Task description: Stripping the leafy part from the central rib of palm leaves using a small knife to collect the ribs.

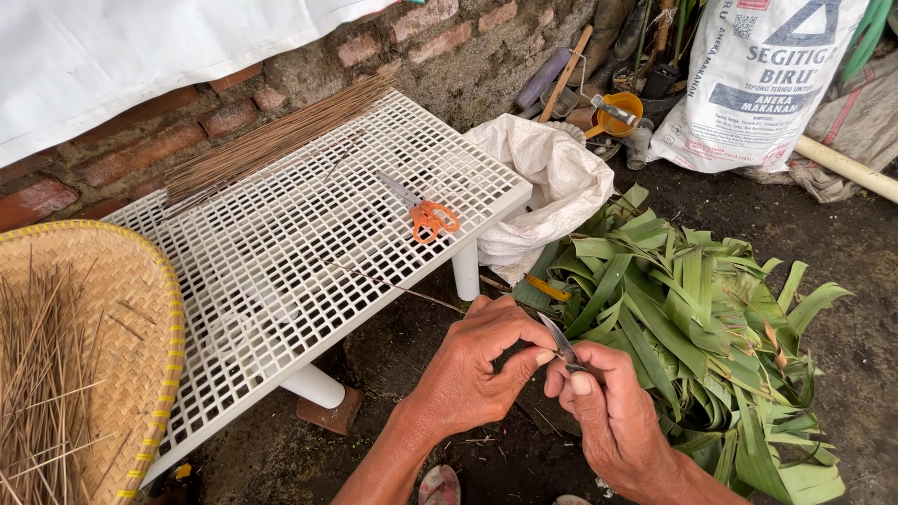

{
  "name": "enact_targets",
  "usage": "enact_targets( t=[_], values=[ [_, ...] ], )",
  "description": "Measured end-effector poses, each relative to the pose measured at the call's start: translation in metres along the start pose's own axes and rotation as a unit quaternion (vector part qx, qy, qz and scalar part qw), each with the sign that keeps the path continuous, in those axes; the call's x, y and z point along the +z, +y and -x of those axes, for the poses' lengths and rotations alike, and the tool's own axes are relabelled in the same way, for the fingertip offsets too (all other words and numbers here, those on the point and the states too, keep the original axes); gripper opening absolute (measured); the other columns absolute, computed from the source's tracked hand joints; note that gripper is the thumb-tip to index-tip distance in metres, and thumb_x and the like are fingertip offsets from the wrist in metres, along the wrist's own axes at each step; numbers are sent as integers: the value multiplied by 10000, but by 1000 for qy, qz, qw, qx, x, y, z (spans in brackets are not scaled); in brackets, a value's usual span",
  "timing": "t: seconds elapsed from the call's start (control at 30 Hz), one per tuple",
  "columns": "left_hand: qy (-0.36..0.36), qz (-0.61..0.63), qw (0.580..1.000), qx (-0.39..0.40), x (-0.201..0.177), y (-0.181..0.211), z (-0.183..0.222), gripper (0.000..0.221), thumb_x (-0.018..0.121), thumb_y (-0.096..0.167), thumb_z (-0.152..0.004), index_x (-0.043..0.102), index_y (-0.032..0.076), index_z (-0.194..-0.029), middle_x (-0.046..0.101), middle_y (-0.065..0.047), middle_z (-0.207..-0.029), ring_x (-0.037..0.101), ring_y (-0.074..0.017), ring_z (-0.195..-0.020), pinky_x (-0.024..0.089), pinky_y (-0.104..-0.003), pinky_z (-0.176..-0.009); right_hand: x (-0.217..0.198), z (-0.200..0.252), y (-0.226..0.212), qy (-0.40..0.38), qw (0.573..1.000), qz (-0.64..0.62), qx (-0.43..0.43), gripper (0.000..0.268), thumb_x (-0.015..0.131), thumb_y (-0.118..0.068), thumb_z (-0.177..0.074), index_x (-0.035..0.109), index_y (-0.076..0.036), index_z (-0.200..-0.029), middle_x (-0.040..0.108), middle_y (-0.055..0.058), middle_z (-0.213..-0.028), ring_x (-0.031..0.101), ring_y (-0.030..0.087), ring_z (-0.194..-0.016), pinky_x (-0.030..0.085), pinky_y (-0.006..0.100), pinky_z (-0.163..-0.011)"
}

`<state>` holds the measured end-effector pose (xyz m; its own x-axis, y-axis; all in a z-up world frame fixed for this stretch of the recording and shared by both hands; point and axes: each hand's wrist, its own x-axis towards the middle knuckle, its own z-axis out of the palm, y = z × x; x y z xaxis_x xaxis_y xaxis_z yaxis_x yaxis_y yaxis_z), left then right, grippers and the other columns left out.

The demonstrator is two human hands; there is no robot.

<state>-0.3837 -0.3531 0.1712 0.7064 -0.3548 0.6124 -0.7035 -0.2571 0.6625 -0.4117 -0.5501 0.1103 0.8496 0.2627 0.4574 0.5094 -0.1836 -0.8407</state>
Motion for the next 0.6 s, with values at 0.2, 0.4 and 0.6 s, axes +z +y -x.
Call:
enact_targets(
  t=[0.2,0.4,0.6],
  values=[
    [-3,-1,1000,-6,0,-1,0,60,611,86,-1001,638,133,-976,675,9,-887,602,-200,-826,393,-357,-819,1,0,1,4,1000,17,-1,343,368,-330,-1075,469,-24,-1193,641,54,-855,508,117,-628,481,263,-594],
    [-7,9,1000,-10,-1,-1,1,59,613,92,-1004,635,135,-969,666,11,-882,595,-195,-824,386,-355,-828,0,0,2,0,999,34,-7,343,365,-328,-1074,469,-26,-1200,649,43,-853,494,105,-598,468,250,-569],
    [-2,18,1000,-8,0,-2,1,50,635,86,-1000,639,132,-980,689,16,-909,611,-189,-836,395,-351,-843,0,1,3,2,999,41,-15,340,357,-325,-1078,461,-33,-1217,650,41,-856,502,109,-608,479,252,-587]
  ],
)
